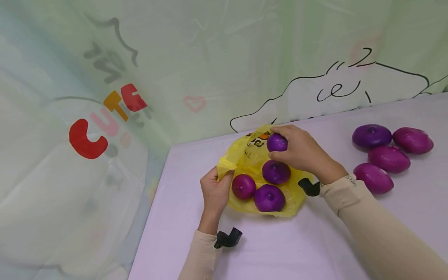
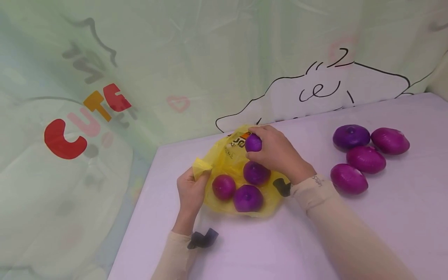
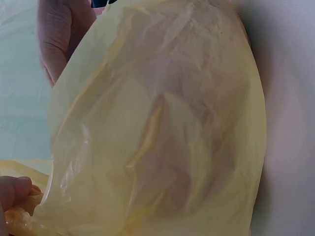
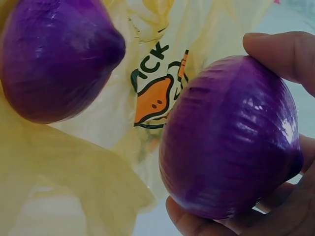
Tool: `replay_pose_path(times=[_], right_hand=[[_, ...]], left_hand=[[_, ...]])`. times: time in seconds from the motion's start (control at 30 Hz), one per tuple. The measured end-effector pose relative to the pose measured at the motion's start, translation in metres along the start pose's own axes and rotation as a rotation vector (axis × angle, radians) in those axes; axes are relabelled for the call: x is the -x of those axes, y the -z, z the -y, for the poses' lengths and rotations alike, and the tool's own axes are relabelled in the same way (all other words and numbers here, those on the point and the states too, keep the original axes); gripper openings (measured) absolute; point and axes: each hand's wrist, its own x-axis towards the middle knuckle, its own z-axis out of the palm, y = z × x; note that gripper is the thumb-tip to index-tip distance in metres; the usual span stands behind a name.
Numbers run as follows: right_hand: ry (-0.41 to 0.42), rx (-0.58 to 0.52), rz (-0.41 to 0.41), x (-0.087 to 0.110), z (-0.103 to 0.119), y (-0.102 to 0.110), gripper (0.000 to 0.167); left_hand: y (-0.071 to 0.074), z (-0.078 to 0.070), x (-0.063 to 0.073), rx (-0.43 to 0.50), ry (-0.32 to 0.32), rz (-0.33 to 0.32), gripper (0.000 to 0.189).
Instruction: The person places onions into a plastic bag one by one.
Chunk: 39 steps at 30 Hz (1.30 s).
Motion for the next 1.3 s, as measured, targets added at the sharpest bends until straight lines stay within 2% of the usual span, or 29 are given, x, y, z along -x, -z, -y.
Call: replay_pose_path(times=[0.83,1.3], right_hand=[[-0.014,0.033,0.045,-0.016,-0.010,-0.011,0.074],[-0.021,0.056,0.040,-0.024,-0.021,-0.018,0.072]], left_hand=[[0.000,0.000,0.000,0.000,0.018,0.004,0.018],[0.000,0.000,-0.001,0.001,0.007,0.002,0.017]])
